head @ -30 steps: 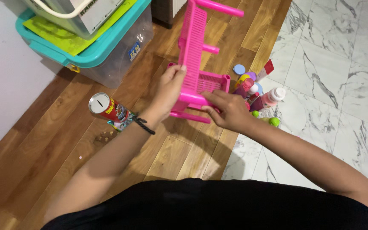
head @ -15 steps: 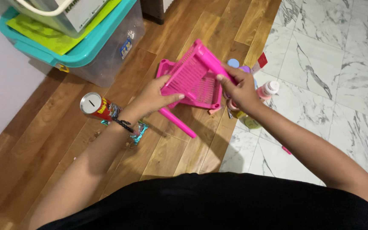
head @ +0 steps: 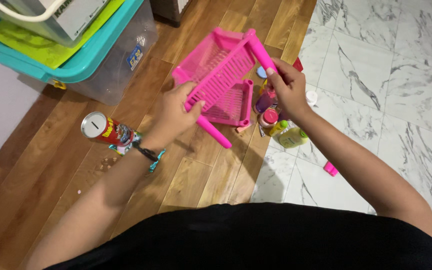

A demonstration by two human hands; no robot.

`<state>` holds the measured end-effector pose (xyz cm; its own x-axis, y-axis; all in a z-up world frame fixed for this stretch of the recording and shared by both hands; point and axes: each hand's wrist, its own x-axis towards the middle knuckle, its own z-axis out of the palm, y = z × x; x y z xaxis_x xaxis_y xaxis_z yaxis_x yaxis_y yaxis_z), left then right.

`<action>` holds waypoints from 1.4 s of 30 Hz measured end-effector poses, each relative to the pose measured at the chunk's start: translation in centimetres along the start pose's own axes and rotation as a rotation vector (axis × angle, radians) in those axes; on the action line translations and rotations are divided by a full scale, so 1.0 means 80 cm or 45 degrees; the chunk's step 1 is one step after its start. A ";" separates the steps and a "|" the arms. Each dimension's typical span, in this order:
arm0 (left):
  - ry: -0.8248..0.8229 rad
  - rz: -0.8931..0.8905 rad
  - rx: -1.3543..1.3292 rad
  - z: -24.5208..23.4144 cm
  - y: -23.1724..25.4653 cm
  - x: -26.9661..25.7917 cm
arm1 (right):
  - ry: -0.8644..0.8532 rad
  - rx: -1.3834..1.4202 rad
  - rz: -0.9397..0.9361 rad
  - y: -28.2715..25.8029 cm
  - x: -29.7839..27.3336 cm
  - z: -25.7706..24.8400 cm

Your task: The person assembles a pink plastic storage rack by hand. They connect the side panels to the base and then attach the vertical support rods to complete the structure.

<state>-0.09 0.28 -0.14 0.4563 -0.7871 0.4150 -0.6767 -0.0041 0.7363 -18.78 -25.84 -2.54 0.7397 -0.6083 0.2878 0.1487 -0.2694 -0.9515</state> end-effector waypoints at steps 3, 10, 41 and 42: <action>0.107 0.080 0.055 0.017 0.013 0.001 | 0.117 -0.581 -0.464 -0.002 0.010 -0.017; 0.189 0.342 0.407 0.081 -0.002 0.011 | 0.211 -0.035 0.117 -0.007 0.002 0.013; 0.334 -0.251 0.495 -0.071 -0.141 0.023 | 0.237 0.264 0.660 0.107 0.041 -0.038; 0.281 -0.317 0.360 -0.068 -0.157 0.026 | 0.229 0.269 0.641 0.106 0.037 -0.038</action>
<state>12.52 2.04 -5.60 0.7175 -0.5901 0.3701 -0.6479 -0.3702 0.6657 -17.33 -32.25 -9.43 0.6330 -0.7452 -0.2098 -0.0511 0.2302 -0.9718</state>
